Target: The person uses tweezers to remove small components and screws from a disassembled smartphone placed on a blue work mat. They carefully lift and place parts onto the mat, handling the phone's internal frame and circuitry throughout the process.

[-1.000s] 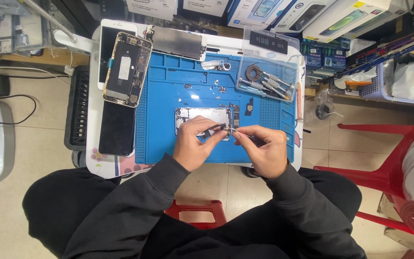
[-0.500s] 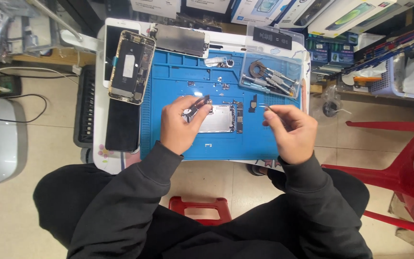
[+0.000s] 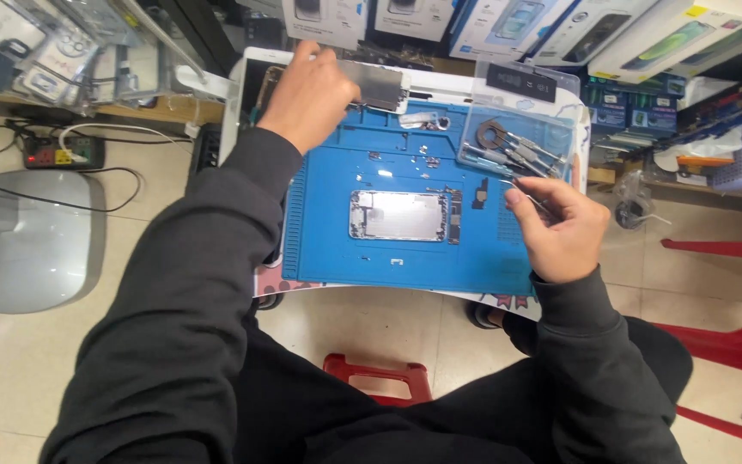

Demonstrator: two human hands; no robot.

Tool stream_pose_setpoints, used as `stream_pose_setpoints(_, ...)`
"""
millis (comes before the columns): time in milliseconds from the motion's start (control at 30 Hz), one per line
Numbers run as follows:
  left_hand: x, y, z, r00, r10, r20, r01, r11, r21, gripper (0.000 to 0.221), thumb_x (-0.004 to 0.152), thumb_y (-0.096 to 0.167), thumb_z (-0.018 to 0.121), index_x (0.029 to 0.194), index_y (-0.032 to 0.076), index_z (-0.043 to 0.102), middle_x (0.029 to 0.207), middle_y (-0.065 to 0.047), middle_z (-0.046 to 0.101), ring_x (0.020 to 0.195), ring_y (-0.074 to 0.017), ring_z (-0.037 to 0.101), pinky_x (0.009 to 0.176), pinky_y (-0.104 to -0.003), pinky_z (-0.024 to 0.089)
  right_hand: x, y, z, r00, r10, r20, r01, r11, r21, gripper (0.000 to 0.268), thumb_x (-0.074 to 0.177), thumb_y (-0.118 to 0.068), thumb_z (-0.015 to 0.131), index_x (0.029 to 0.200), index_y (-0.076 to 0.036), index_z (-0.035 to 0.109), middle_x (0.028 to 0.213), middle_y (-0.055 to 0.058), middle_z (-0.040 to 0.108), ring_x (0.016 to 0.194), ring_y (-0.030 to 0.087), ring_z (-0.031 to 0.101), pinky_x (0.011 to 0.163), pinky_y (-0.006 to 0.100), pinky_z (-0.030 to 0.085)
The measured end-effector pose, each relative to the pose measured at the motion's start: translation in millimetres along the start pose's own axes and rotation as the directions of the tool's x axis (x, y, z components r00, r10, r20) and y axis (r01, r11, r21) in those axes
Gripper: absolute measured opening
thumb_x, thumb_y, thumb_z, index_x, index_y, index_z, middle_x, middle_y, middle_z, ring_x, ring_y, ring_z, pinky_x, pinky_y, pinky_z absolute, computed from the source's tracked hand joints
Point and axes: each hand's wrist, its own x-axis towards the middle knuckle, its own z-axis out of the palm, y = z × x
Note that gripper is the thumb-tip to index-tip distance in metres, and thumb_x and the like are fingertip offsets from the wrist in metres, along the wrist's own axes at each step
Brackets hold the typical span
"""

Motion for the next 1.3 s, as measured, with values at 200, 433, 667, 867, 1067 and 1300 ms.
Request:
stream_pose_setpoints(200,22.1,4.9,0.6,0.914,0.082,0.398,-0.252,0.882,0.397,0.035,0.091,0.017,0.078,0.064,0.036,0.065,0.066,0.010,0.073,0.092,-0.0121,0.064,0.102,-0.035,0.040,0.3,-1.9,3.8,0.993,0.087,0.074,-0.093,0.992,0.089,0.019,0.100,-0.013,0.078,0.112,0.001,0.076,0.091,0.014,0.079,0.083,0.019,0.079,0.075,0.026,0.063)
stream_pose_setpoints(433,25.0,3.0,7.6,0.930,-0.060,0.364,-0.105,0.903,0.418,0.036,0.093,0.020,0.077,0.064,0.035,0.062,0.064,0.013,0.071,0.096,-0.0123,0.063,0.109,-0.039,0.036,-8.8,3.6,-2.2,0.981,0.128,0.147,-0.149,0.979,0.140,0.019,0.099,-0.011,0.077,0.112,0.003,0.075,0.092,0.017,0.078,0.081,0.021,0.078,0.076,0.029,0.066)
stream_pose_setpoints(667,-7.7,5.8,-12.1,0.989,-0.125,0.075,0.089,0.925,0.370,0.028,0.082,0.017,0.087,0.068,0.033,0.070,0.077,0.006,0.075,0.125,-0.0249,0.063,0.120,-0.051,0.027,-13.0,-0.5,2.1,0.988,0.072,0.139,-0.086,0.992,0.093,0.018,0.101,-0.009,0.077,0.113,0.004,0.075,0.093,0.019,0.078,0.083,0.023,0.079,0.076,0.029,0.065)
stream_pose_setpoints(867,-35.3,14.0,-22.7,0.998,-0.060,0.032,0.049,0.959,0.277,0.019,0.082,0.017,0.088,0.079,0.033,0.079,0.085,0.007,0.076,0.107,-0.0226,0.065,0.118,-0.047,0.034,-14.7,-2.1,9.4,0.989,0.049,0.139,-0.065,0.991,0.119,0.019,0.101,-0.011,0.077,0.112,0.004,0.075,0.091,0.017,0.077,0.082,0.019,0.077,0.074,0.027,0.063)
stream_pose_setpoints(1067,-33.3,26.1,5.0,0.988,0.026,0.150,-0.063,0.967,0.248,0.008,0.088,0.030,0.080,0.094,0.035,0.080,0.101,0.006,0.076,0.110,-0.0211,0.065,0.118,-0.047,0.037,-12.7,-7.5,12.8,0.988,0.014,0.156,-0.022,0.998,0.052,0.020,0.100,-0.013,0.078,0.113,0.003,0.076,0.089,0.015,0.078,0.078,0.017,0.076,0.071,0.027,0.063)
stream_pose_setpoints(1300,-29.4,8.1,17.9,0.999,0.042,0.005,-0.043,0.990,0.132,0.020,0.086,0.041,0.086,0.102,0.030,0.083,0.108,0.001,0.077,0.113,-0.0225,0.066,0.114,-0.045,0.040,-12.6,-5.6,12.7,0.989,0.001,0.148,-0.003,1.000,0.015,0.019,0.099,-0.016,0.079,0.110,0.000,0.078,0.088,0.012,0.079,0.075,0.014,0.074,0.067,0.025,0.060)
